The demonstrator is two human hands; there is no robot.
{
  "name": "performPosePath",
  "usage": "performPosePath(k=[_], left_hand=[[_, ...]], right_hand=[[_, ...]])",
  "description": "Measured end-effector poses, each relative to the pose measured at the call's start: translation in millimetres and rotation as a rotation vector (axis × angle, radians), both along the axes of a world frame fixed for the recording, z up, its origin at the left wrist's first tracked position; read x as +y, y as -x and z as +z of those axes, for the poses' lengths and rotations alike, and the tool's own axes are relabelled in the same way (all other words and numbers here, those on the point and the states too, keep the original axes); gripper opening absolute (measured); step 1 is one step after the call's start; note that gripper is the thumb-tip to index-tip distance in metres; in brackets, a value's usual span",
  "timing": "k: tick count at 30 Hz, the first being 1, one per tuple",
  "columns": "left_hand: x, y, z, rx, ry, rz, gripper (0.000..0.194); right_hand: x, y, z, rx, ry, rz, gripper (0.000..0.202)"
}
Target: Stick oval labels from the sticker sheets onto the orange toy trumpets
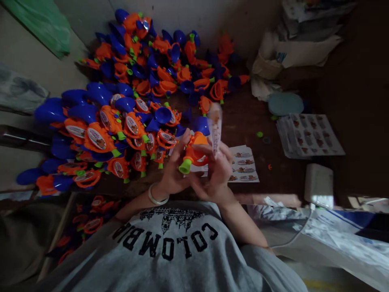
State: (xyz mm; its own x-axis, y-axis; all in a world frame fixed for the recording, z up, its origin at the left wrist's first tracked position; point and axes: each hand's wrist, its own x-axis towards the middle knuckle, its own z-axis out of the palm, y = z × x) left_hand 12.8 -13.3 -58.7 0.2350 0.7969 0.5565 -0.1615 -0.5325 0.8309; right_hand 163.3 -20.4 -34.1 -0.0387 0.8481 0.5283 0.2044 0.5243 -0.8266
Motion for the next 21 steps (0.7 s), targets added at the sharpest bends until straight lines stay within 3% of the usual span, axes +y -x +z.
performPosePath(k=[3,5,8,11,16,21], left_hand=[[-0.5,3.3,2.6,-0.034,0.052,0.039,0.067],[-2.6,2.3,1.4,-0.129,0.177,0.019,0.050],[-3.9,0.1,0.9,-0.257,0.364,-0.018,0.051],[-2.3,0.9,4.8,-0.339,0.451,-0.022,0.054],[-2.1,3.9,10.4,-0.364,0.410,-0.086,0.058],[-5.9,2.7,10.5,-0.325,0.361,-0.094,0.060]], right_hand=[[-9.7,4.4,8.2,0.222,-0.025,0.233,0.072],[-7.8,4.3,14.1,0.337,0.064,0.258,0.052],[0.4,0.2,17.2,0.441,0.131,0.101,0.027],[7.5,-5.2,14.0,0.477,0.156,-0.061,0.024],[8.6,-5.7,8.5,0.448,0.236,-0.106,0.025],[6.5,0.3,7.0,0.408,0.209,-0.152,0.026]])
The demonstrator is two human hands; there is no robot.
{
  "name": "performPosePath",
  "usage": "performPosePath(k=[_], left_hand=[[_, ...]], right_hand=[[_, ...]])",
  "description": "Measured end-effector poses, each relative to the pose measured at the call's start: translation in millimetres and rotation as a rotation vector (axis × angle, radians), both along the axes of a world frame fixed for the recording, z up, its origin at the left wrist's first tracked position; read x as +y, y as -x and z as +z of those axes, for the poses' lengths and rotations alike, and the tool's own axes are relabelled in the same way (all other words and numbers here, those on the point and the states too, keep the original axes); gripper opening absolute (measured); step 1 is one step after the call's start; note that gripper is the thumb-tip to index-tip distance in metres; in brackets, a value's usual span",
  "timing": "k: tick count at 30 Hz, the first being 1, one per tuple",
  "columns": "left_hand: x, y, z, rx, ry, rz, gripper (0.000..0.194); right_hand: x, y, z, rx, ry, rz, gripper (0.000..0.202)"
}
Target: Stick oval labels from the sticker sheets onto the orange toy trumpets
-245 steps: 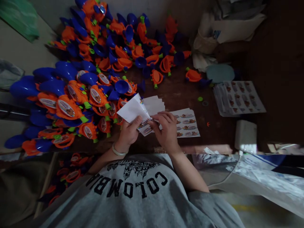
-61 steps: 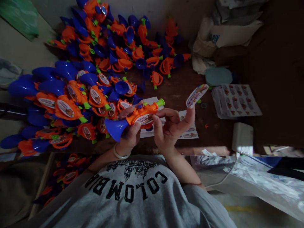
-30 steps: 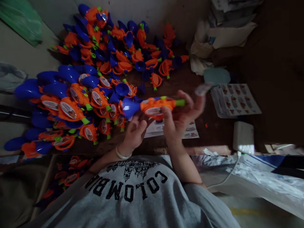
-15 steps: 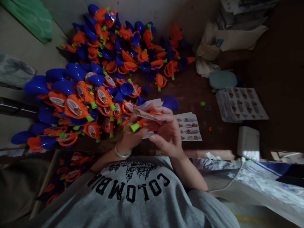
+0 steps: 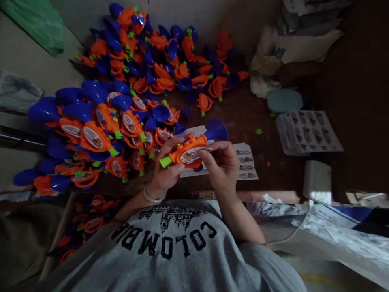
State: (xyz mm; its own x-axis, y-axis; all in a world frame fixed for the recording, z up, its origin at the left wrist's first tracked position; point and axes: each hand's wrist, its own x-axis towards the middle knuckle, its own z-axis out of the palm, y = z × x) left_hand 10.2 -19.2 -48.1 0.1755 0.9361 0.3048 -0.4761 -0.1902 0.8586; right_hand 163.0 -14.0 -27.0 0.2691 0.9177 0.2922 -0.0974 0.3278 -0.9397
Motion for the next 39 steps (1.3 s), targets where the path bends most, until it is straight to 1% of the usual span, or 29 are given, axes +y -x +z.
performPosePath(k=[4,9,16,20,24,27,31,32,33,35,36,37,39], left_hand=[[-2.0,-1.1,3.5,-0.001,-0.013,0.001,0.057],[-2.0,-2.6,6.0,-0.013,-0.008,0.020,0.050],[-1.3,-4.4,4.5,0.031,-0.039,0.095,0.043],[-3.0,-5.4,8.6,0.040,-0.096,0.132,0.039],[-6.4,-6.2,14.3,0.122,-0.134,0.188,0.037],[-8.0,-6.0,16.8,0.178,-0.144,0.236,0.035],[-8.5,-4.1,16.5,0.215,-0.167,0.248,0.034],[-8.9,-4.0,16.0,0.212,-0.174,0.249,0.034],[-9.4,-4.1,15.4,0.200,-0.179,0.248,0.034],[-10.5,-4.9,14.6,0.176,-0.181,0.236,0.034],[-10.6,-4.9,14.8,0.175,-0.180,0.226,0.035],[-10.0,-3.8,15.7,0.189,-0.185,0.217,0.035],[-5.3,4.8,20.8,0.263,-0.219,0.233,0.034]], right_hand=[[0.4,2.4,0.1,-0.063,-0.013,-0.034,0.029],[0.0,5.2,2.6,-0.071,-0.049,-0.036,0.027],[-0.1,7.4,0.4,-0.104,-0.083,-0.038,0.022],[-1.9,10.0,0.2,-0.150,-0.088,-0.070,0.019],[-4.5,13.4,3.1,-0.195,-0.108,-0.104,0.017],[-4.3,14.9,5.1,-0.262,-0.131,-0.117,0.016],[-2.6,14.7,6.9,-0.395,-0.190,-0.135,0.014],[-2.3,14.5,7.5,-0.419,-0.196,-0.162,0.018],[-1.9,14.2,8.2,-0.439,-0.195,-0.210,0.026],[0.0,12.8,9.4,-0.484,-0.213,-0.316,0.055],[2.0,11.4,9.5,-0.522,-0.230,-0.331,0.071],[5.2,9.2,8.8,-0.572,-0.244,-0.314,0.083],[15.0,1.2,4.3,-0.675,-0.251,-0.269,0.096]])
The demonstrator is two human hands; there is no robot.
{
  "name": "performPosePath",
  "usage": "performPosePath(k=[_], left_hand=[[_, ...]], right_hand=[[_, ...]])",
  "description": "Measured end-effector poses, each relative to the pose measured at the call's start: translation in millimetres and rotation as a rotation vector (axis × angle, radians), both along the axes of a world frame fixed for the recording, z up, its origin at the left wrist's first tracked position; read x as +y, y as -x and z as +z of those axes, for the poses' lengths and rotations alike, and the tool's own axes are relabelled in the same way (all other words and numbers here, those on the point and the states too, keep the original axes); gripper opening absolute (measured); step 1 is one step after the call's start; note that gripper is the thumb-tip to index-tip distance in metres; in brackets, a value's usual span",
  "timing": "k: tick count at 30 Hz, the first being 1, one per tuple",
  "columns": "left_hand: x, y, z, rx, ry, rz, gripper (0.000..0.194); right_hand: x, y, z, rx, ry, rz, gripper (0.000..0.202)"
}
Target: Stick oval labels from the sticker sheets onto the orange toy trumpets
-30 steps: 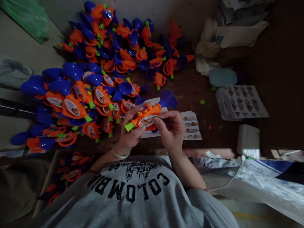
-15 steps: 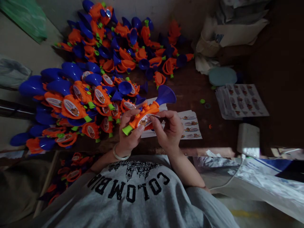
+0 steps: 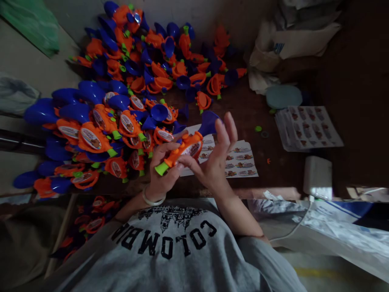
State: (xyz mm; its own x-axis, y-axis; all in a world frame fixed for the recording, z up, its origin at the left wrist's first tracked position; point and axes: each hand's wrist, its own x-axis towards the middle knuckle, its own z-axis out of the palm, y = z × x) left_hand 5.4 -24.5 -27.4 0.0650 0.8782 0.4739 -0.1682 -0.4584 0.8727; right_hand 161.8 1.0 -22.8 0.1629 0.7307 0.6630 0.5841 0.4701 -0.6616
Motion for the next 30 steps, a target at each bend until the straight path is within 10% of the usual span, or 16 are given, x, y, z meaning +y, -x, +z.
performPosePath(k=[4,8,12,19,30], left_hand=[[26.4,58.5,23.7,0.257,-0.270,0.468,0.035],[61.0,154.1,43.8,0.808,-0.413,0.962,0.044],[81.9,213.7,43.2,1.030,-0.123,0.909,0.072],[91.6,205.9,43.0,1.106,-0.002,0.700,0.076],[90.6,186.1,33.2,1.046,-0.190,0.709,0.043]], right_hand=[[24.9,-28.3,-22.6,-0.107,0.144,-0.071,0.083],[33.5,-43.1,-50.1,-0.359,0.638,0.014,0.064],[31.4,-30.7,-69.0,-0.595,0.886,-0.007,0.084],[38.8,-18.7,-86.1,-0.711,0.991,0.007,0.103],[31.3,-24.2,-104.2,-0.693,0.887,-0.068,0.088]])
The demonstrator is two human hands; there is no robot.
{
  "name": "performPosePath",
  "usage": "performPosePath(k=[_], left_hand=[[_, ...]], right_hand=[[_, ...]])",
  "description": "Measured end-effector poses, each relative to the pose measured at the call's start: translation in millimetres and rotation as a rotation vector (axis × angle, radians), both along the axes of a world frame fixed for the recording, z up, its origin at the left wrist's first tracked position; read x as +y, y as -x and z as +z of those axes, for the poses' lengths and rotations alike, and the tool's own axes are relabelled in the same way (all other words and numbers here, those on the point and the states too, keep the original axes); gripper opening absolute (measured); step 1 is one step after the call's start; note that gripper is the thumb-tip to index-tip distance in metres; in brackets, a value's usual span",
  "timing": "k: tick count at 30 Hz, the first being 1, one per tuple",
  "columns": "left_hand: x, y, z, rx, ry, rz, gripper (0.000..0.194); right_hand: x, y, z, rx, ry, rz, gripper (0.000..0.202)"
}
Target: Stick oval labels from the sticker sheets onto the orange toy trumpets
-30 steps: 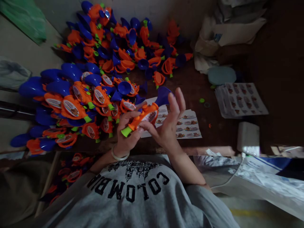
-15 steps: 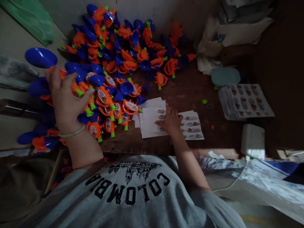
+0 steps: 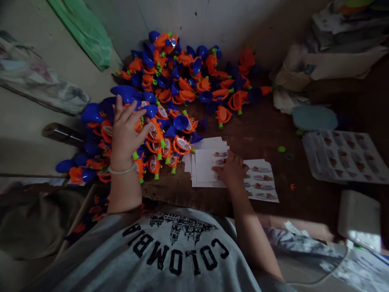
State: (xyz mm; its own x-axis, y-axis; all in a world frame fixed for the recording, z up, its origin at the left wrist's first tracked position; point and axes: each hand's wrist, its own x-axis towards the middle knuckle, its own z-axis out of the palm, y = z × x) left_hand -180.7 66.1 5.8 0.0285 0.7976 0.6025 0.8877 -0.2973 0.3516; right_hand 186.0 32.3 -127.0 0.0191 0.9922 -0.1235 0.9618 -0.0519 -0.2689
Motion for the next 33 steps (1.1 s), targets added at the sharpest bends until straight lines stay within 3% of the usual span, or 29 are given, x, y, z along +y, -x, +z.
performPosePath(k=[3,6,12,16,19,23,33], left_hand=[[-5.9,-14.9,-3.9,-0.002,-0.011,-0.035,0.038],[-20.8,-44.5,-14.1,-0.064,-0.033,-0.121,0.033],[-47.4,-127.0,-59.2,-0.210,0.099,-0.548,0.031],[-37.6,-163.8,-78.0,-0.305,0.174,-0.517,0.033],[-28.3,-181.0,-76.5,-0.408,0.266,-0.524,0.032],[-30.8,-193.2,-62.1,-0.587,0.435,-0.599,0.031],[-46.3,-195.1,-33.7,-0.772,0.678,-0.605,0.025]], right_hand=[[-0.8,1.5,-1.2,0.024,-0.025,-0.018,0.082],[0.1,1.6,0.1,0.105,-0.093,-0.046,0.072],[-1.6,-11.2,18.4,0.508,-0.210,-0.113,0.053],[-16.7,-17.3,41.1,0.681,-0.332,-0.005,0.044],[-30.3,-17.9,55.4,0.726,-0.359,0.125,0.038],[-42.1,-18.6,65.9,0.635,-0.407,0.222,0.032],[-55.4,-6.3,65.3,0.647,-0.630,0.180,0.008]])
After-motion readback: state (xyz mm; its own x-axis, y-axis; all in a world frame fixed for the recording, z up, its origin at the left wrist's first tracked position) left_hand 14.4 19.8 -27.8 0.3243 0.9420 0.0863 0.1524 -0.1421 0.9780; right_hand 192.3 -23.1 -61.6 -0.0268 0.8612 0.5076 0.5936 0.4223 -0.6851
